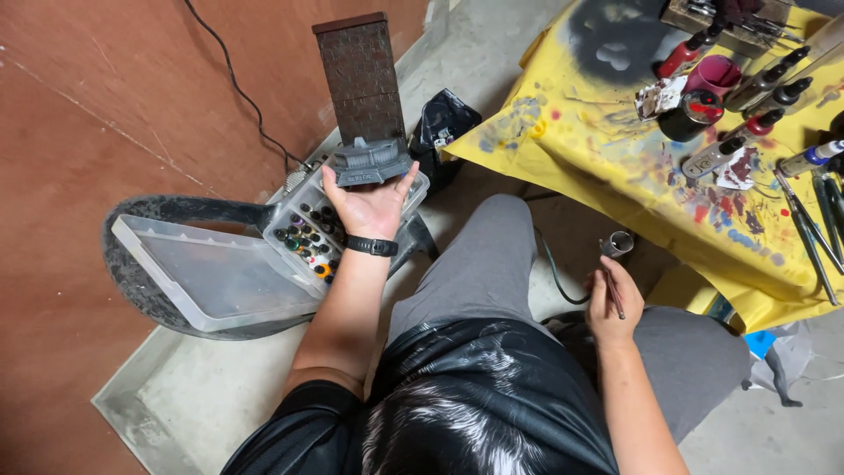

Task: Using an airbrush to apply paint to a miniature base that resembles a brick wall section.

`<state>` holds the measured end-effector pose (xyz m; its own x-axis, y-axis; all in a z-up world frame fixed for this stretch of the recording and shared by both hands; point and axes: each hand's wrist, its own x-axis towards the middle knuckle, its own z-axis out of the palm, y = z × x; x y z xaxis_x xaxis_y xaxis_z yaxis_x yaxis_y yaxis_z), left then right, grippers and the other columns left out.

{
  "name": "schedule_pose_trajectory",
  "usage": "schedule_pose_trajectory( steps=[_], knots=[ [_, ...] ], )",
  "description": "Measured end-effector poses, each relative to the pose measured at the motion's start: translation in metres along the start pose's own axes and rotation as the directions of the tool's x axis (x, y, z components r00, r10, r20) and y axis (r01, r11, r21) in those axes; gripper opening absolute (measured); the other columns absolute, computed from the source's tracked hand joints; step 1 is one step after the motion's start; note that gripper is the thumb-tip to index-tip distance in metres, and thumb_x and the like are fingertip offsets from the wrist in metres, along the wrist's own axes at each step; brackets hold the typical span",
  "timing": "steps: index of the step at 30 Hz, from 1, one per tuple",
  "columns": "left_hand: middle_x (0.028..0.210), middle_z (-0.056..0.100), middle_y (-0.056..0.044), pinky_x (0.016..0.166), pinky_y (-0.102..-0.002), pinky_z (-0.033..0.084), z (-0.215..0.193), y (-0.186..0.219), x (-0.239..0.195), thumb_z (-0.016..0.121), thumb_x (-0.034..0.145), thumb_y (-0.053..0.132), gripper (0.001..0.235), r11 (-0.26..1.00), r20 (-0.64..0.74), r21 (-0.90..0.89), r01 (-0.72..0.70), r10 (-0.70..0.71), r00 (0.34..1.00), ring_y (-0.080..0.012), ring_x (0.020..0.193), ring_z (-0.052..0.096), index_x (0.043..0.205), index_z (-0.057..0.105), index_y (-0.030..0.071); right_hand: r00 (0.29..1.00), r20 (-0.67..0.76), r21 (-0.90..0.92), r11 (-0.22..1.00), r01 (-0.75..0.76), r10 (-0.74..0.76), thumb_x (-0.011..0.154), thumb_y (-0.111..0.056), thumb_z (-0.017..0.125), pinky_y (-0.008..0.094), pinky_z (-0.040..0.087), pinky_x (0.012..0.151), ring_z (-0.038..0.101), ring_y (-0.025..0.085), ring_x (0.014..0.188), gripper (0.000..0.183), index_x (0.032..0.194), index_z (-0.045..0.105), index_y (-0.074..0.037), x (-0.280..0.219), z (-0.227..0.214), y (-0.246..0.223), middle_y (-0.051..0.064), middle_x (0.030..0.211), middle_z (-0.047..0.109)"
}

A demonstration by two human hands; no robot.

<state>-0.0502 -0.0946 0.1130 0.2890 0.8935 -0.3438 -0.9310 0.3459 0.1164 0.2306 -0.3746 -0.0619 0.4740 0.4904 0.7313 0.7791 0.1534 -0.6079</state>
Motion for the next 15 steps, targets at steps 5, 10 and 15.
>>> schedule_pose_trajectory(
  steps=[5, 10, 15],
  knots=[
    [0.133, 0.047, -0.011, 0.109, -0.077, 0.037, 0.002, 0.001, -0.003, 0.076, 0.072, 0.062, 0.080, 1.000, -0.006, -0.002, -0.005, 0.005, 1.000, -0.0470, 0.135, 0.042, 0.131, 0.046, 0.018, 1.000, -0.015, 0.017, 1.000, -0.007, 0.007, 0.102, 0.003, 0.067, 0.042, 0.056, 0.069, 0.070, 0.030, 0.066, 0.018, 0.118, 0.077, 0.002, -0.002, 0.003, 0.003, 0.014, 0.078, 0.071],
    [0.135, 0.045, -0.010, 0.111, -0.076, 0.035, 0.009, -0.002, -0.010, 0.076, 0.071, 0.063, 0.082, 1.000, -0.006, 0.003, -0.011, 0.011, 1.000, -0.0460, 0.136, 0.040, 0.133, 0.044, 0.019, 1.000, -0.016, 0.032, 0.999, -0.018, 0.018, 0.102, 0.002, 0.068, 0.040, 0.056, 0.071, 0.069, 0.028, 0.065, 0.015, 0.113, 0.078, -0.001, 0.000, 0.000, 0.000, 0.011, 0.075, 0.070],
    [0.133, 0.043, -0.010, 0.109, -0.078, 0.036, 0.014, -0.008, -0.012, 0.077, 0.073, 0.059, 0.081, 1.000, -0.013, -0.009, -0.020, 0.020, 1.000, -0.0463, 0.137, 0.038, 0.134, 0.043, 0.018, 1.000, 0.013, 0.052, 0.999, 0.007, -0.008, 0.103, 0.001, 0.066, 0.040, 0.055, 0.070, 0.069, 0.029, 0.067, 0.015, 0.109, 0.079, -0.001, 0.002, -0.004, -0.003, 0.011, 0.075, 0.070]
  ],
)
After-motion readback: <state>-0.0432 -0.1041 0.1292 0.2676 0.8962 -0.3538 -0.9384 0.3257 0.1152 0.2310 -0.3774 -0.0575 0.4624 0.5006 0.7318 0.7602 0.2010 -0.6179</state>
